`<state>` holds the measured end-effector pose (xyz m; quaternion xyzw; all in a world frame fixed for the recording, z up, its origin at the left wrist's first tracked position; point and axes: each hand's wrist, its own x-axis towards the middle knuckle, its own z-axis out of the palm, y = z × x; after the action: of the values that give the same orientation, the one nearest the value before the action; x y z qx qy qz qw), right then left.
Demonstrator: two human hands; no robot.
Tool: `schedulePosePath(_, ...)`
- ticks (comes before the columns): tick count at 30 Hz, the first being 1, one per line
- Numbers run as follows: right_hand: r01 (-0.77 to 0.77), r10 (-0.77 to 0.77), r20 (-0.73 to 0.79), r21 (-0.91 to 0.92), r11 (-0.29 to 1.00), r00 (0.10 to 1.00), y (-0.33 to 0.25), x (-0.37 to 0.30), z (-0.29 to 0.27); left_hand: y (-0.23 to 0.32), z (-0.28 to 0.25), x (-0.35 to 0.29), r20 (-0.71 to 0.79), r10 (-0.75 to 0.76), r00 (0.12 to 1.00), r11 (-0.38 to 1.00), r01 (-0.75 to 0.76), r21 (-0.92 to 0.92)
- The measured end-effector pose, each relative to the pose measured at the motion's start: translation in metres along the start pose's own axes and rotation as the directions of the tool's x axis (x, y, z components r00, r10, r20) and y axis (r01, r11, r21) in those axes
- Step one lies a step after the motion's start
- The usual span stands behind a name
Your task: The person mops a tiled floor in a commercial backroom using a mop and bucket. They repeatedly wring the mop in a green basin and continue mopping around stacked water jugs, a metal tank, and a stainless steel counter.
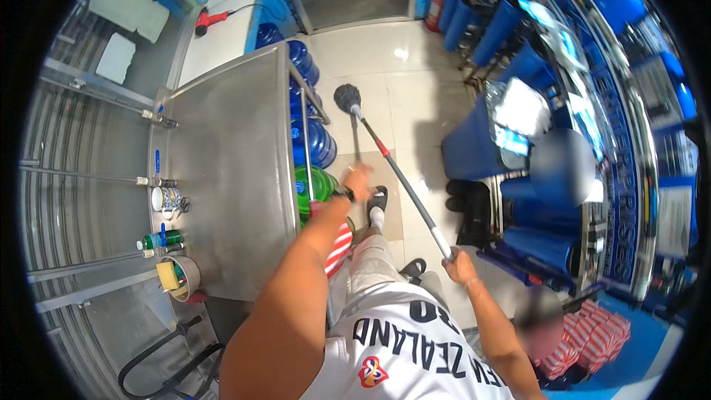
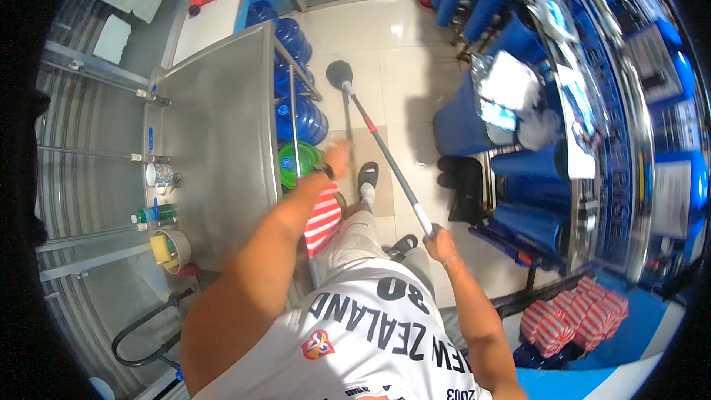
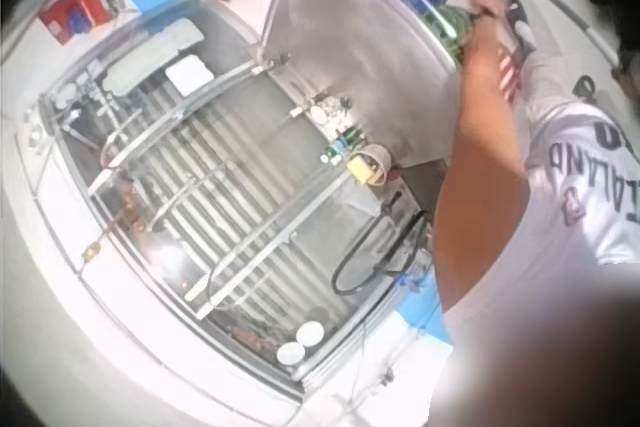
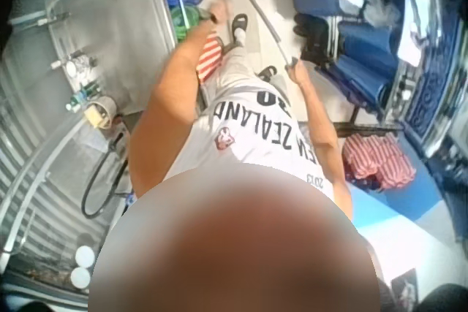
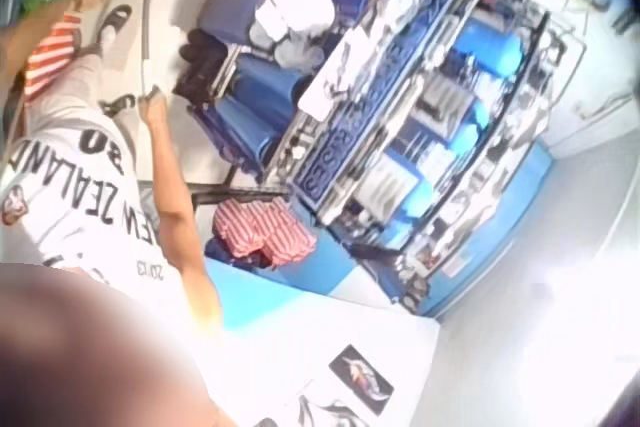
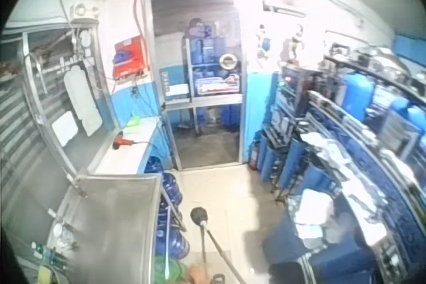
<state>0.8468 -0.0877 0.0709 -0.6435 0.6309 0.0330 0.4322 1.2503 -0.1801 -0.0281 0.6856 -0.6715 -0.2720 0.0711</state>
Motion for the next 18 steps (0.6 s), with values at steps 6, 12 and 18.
schedulePosePath(6,-0.182,0.19,0.098,-0.079,0.98,0.977,0.052,-0.233,-0.073,0.253,0.168,-0.13,0.079,0.656,0.75,0.71,-0.579,-0.402)
schedulePosePath(12,-0.259,0.297,0.069,-0.331,0.907,0.952,0.031,-0.373,-0.134,0.371,0.192,-0.206,0.469,0.771,0.432,0.624,-0.662,-0.416)
schedulePosePath(18,-0.262,0.269,0.026,-0.159,0.952,0.963,0.019,-0.376,-0.131,0.372,0.193,-0.209,0.517,0.775,0.364,0.581,-0.731,-0.357)
